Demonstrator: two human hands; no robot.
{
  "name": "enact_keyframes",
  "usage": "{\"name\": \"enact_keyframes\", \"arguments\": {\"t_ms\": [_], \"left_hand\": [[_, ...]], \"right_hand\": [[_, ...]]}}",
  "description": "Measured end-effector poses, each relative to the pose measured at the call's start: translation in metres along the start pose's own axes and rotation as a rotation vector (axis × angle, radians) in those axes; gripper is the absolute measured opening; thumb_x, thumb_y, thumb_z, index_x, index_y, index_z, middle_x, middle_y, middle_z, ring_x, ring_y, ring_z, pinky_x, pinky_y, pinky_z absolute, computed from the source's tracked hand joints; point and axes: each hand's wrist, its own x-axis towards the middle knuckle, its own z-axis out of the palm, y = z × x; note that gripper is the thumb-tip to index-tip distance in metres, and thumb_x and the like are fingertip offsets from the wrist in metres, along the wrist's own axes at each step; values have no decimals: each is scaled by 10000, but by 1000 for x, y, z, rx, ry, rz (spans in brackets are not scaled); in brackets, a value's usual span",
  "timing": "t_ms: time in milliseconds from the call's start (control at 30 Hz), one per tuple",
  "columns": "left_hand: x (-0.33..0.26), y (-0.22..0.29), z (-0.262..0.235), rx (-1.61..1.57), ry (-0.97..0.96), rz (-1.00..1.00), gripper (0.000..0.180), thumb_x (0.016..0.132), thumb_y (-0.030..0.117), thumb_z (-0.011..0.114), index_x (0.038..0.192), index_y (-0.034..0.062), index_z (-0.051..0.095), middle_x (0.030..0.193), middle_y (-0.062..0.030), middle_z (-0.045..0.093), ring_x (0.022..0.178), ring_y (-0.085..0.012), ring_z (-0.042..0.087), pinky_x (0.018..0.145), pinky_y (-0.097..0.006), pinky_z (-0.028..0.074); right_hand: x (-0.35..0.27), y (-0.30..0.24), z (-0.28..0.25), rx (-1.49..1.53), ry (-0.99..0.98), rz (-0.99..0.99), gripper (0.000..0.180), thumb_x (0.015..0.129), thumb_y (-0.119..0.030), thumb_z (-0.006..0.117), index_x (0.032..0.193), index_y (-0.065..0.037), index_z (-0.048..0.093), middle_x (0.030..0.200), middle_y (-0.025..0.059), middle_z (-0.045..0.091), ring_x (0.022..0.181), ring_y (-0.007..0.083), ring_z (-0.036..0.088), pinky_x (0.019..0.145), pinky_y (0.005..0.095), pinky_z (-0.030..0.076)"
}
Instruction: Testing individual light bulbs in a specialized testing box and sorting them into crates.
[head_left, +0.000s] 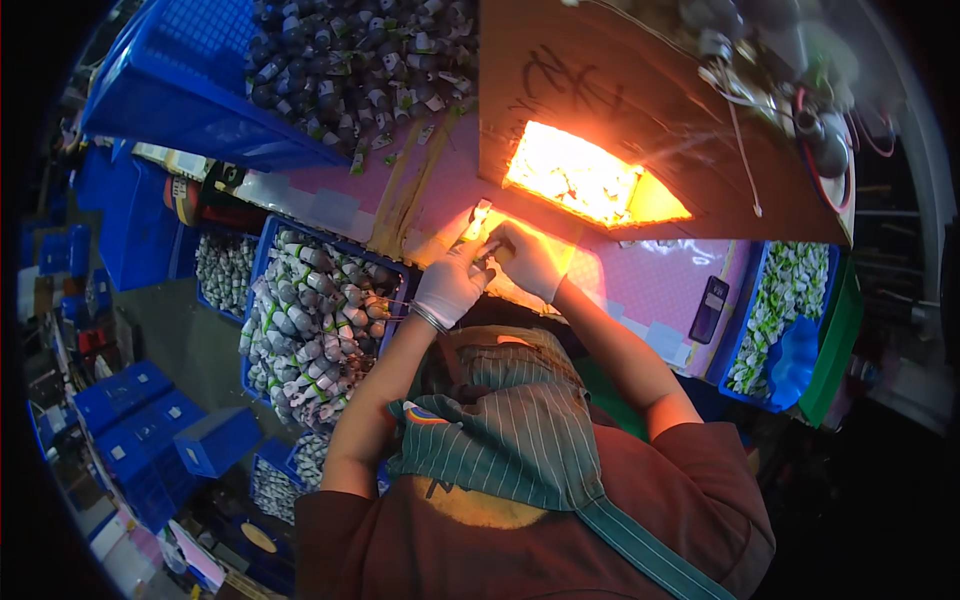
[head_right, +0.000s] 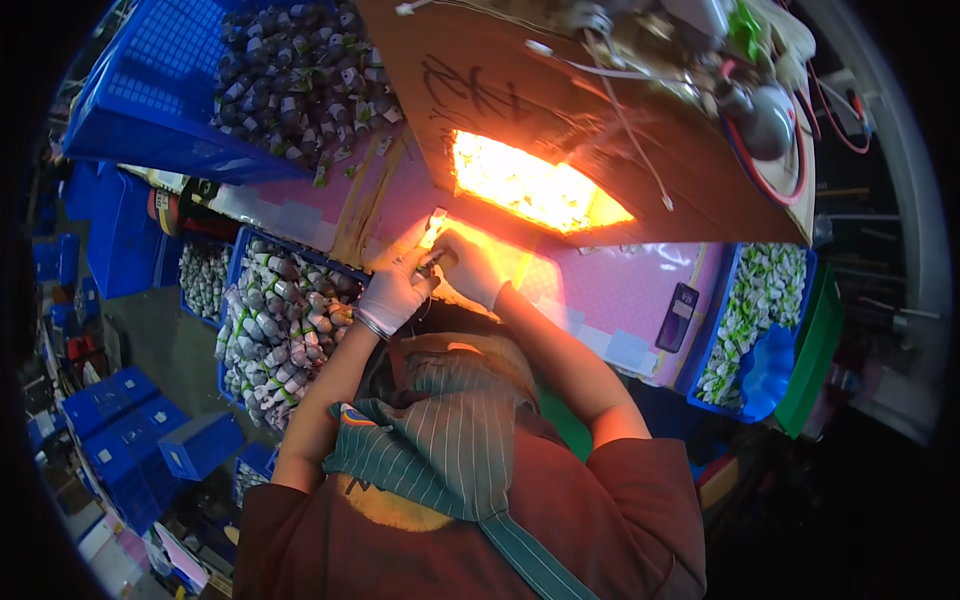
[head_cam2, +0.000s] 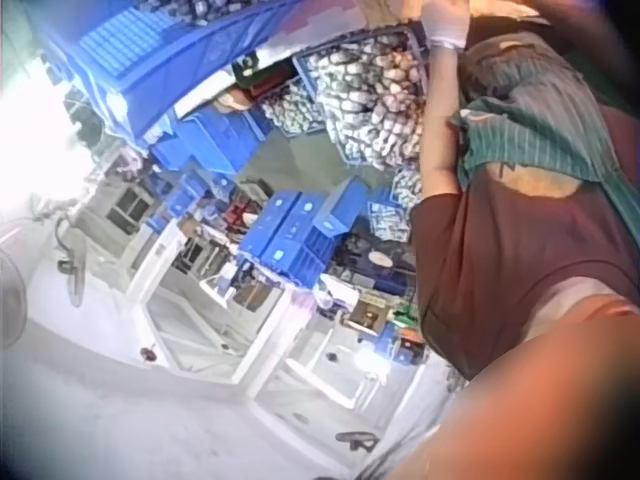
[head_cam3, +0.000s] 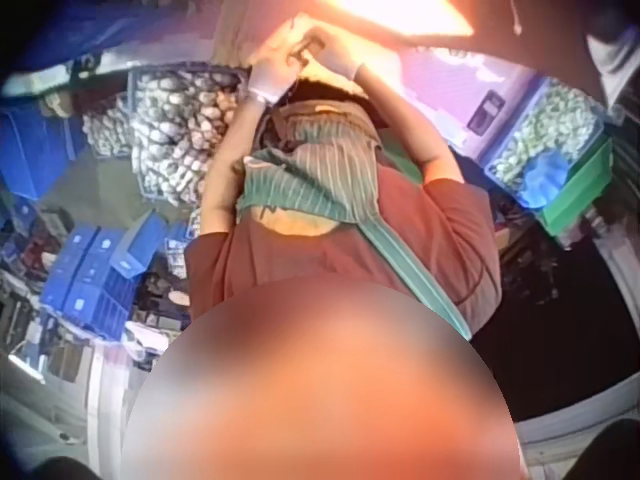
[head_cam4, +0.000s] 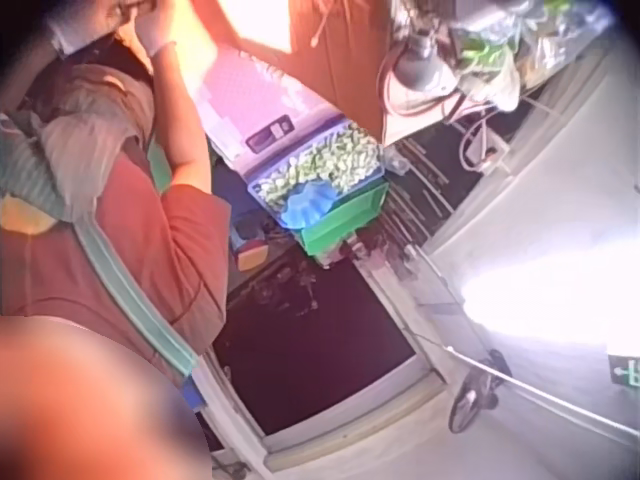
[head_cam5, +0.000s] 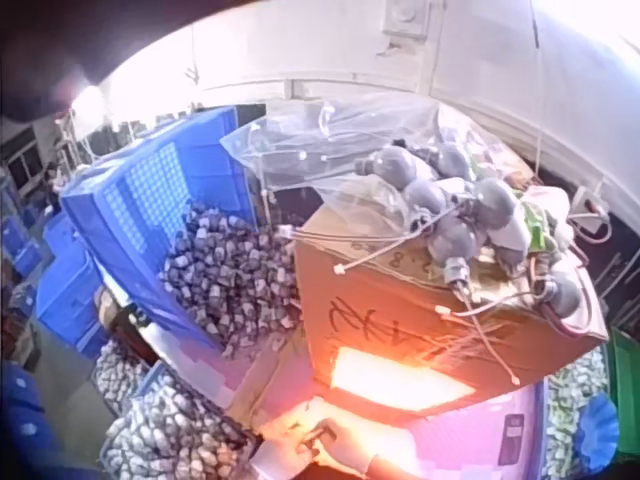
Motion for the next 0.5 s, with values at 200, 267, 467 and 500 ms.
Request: {"name": "enact_keyframes", "arguments": {"t_ms": [200,267,467,500], "left_hand": [[-1,-8,-7,-359,-72,-465,420,814,188,660,1185,37,534,824,-73,648,649,-105,606,607,-261,486],[-2,-11,-10,-395,-22,-360,424,822,191,659,1197,41,534,864,-40,648,592,-74,566,547,-228,455],[-5,-13,-26,-478,-5,-371,404,823,235,665,1158,44,547,790,-24,618,594,-64,545,545,-217,437],[-6,-13,-30,-507,-35,-431,408,823,237,664,1163,48,541,738,-29,609,563,-65,543,521,-216,432]], "right_hand": [[59,34,-66,153,-149,353,215,803,-75,545,1008,-36,598,899,89,628,797,185,590,721,306,487],[92,50,-96,315,-46,396,224,810,-89,542,1023,-41,591,917,86,624,816,187,585,735,311,484],[145,89,-146,611,180,424,255,830,-130,535,1070,-54,571,968,77,613,871,191,569,778,327,475],[147,92,-148,636,191,420,260,833,-137,534,1078,-56,568,977,75,611,880,192,567,785,329,474]]}}
